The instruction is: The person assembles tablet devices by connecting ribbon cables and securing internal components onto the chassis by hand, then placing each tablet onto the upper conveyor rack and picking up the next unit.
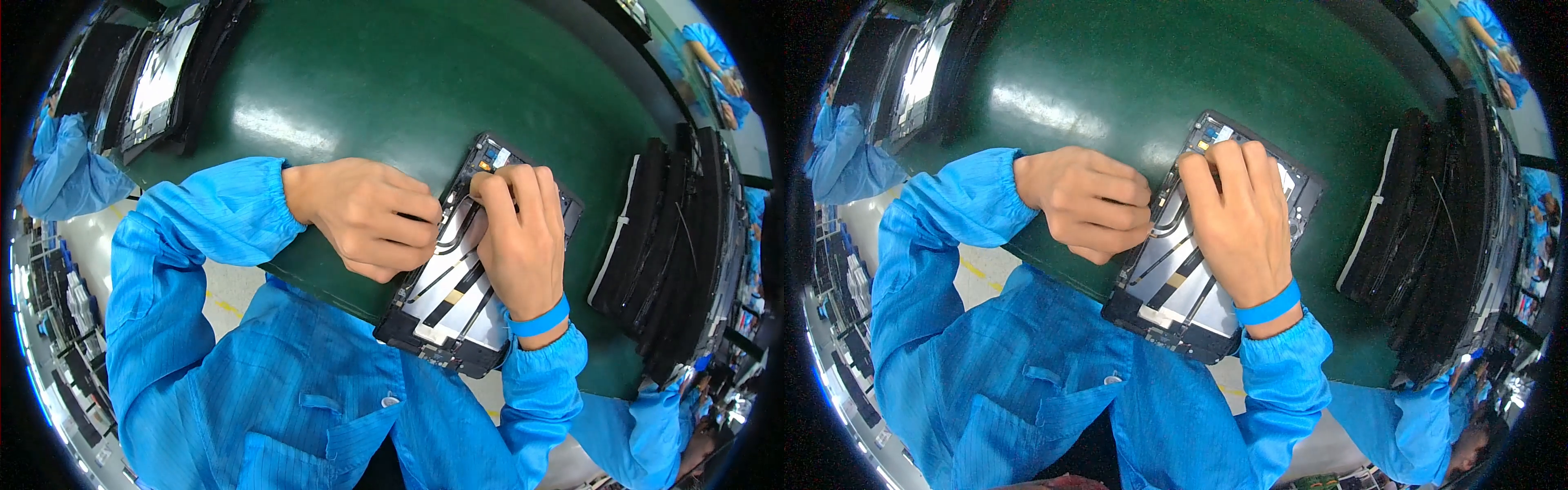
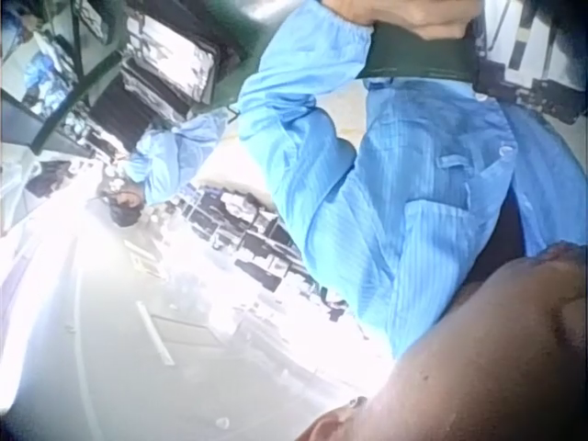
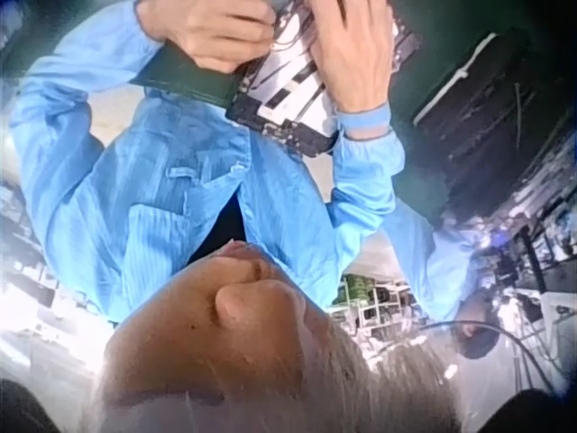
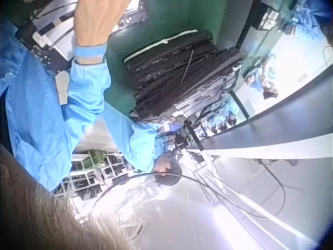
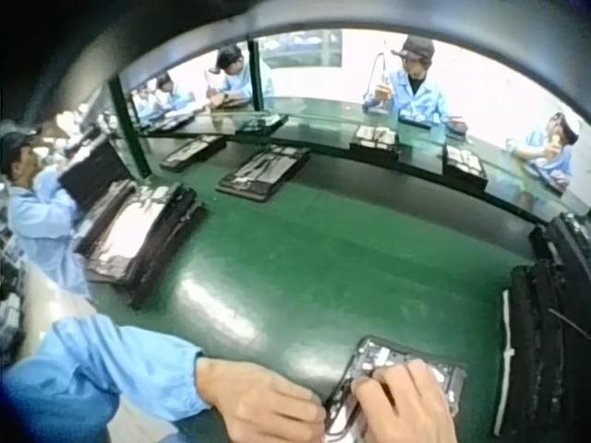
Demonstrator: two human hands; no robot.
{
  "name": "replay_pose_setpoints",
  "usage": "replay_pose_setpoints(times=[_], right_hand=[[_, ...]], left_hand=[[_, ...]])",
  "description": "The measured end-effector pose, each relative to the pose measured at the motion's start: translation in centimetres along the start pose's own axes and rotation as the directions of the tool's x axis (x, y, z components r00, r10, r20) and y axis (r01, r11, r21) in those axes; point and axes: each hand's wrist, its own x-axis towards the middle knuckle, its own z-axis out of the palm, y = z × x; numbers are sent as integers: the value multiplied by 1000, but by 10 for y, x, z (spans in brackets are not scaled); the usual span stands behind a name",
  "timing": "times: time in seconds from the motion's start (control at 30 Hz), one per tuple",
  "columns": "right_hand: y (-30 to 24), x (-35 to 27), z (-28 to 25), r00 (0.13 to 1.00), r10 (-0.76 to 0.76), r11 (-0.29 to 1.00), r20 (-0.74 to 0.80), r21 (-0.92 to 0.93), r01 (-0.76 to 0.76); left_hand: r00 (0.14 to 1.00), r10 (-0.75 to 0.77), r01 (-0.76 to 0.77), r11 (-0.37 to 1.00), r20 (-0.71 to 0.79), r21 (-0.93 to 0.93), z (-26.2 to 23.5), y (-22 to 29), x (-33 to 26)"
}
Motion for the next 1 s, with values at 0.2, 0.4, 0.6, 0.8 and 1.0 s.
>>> replay_pose_setpoints(times=[0.2,0.4,0.6,0.8,1.0], right_hand=[[2,0,3,999,47,992,-19,116,-44],[7,2,7,985,131,952,-111,292,-93],[5,4,6,954,286,868,-96,448,-215],[6,3,7,917,397,777,-45,548,-310],[10,3,6,885,466,717,14,580,-387]], left_hand=[[994,-89,86,994,55,67,-5,-5,4],[992,-118,121,989,-35,83,0,-19,8],[993,-115,114,990,14,79,-7,-29,10],[996,-63,55,990,61,132,-10,-32,10],[994,-22,5,987,105,159,-11,-39,7]])
